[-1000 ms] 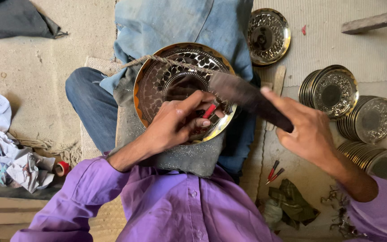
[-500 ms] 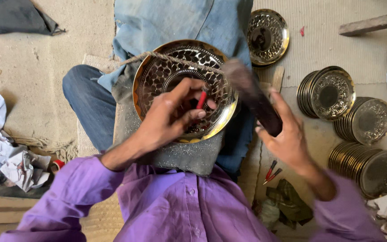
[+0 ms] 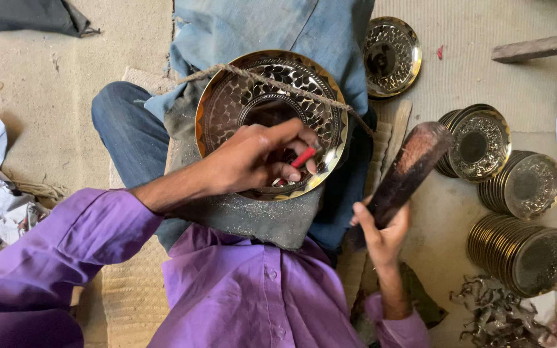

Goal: The person sits on the floor with an ornate brass plate held against a padded lap board and engraves decorative patterns into it. They hold a chisel against the plate surface with one hand and repeatedly strike the chisel with a wooden mallet held in the other hand, repositioning the chisel to work different areas of the pattern.

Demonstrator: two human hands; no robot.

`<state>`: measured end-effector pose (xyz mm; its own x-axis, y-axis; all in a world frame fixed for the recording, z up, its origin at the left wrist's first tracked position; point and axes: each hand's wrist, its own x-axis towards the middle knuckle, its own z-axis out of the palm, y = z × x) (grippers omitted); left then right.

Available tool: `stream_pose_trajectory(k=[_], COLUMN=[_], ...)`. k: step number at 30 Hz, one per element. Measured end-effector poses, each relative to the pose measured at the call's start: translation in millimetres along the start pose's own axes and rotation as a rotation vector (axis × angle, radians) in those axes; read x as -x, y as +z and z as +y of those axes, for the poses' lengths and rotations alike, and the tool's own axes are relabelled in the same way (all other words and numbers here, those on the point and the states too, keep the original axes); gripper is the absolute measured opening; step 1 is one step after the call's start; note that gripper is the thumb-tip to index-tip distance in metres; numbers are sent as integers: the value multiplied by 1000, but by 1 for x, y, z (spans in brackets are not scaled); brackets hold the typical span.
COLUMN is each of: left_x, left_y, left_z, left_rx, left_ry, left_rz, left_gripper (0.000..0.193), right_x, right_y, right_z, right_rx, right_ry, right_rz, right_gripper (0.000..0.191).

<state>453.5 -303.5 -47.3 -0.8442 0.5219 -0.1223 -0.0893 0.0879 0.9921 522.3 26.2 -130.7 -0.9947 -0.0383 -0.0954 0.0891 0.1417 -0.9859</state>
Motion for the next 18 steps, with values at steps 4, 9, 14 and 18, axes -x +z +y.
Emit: stream_pose_trajectory(k=[4,9,14,18], left_x=[21,19,15,18], left_y=[3,-22,-36,-41], left_z=[-26,-27,-28,-24], left_rx=[-156,-199,-209,-219], left_ry=[199,258,198,192], left_rz=[1,-39,-42,-40], left_gripper=[47,46,50,50], right_x=[20,-3,-19,-31], right_y=[7,28,32,34], right_z=[-1,-33,-51,-62], right_rx=[262,184,186,767], right_ry=[-59,-157,-187,-354], right_rz=[-13,52,-49,-181], right_gripper=[46,57,47,78])
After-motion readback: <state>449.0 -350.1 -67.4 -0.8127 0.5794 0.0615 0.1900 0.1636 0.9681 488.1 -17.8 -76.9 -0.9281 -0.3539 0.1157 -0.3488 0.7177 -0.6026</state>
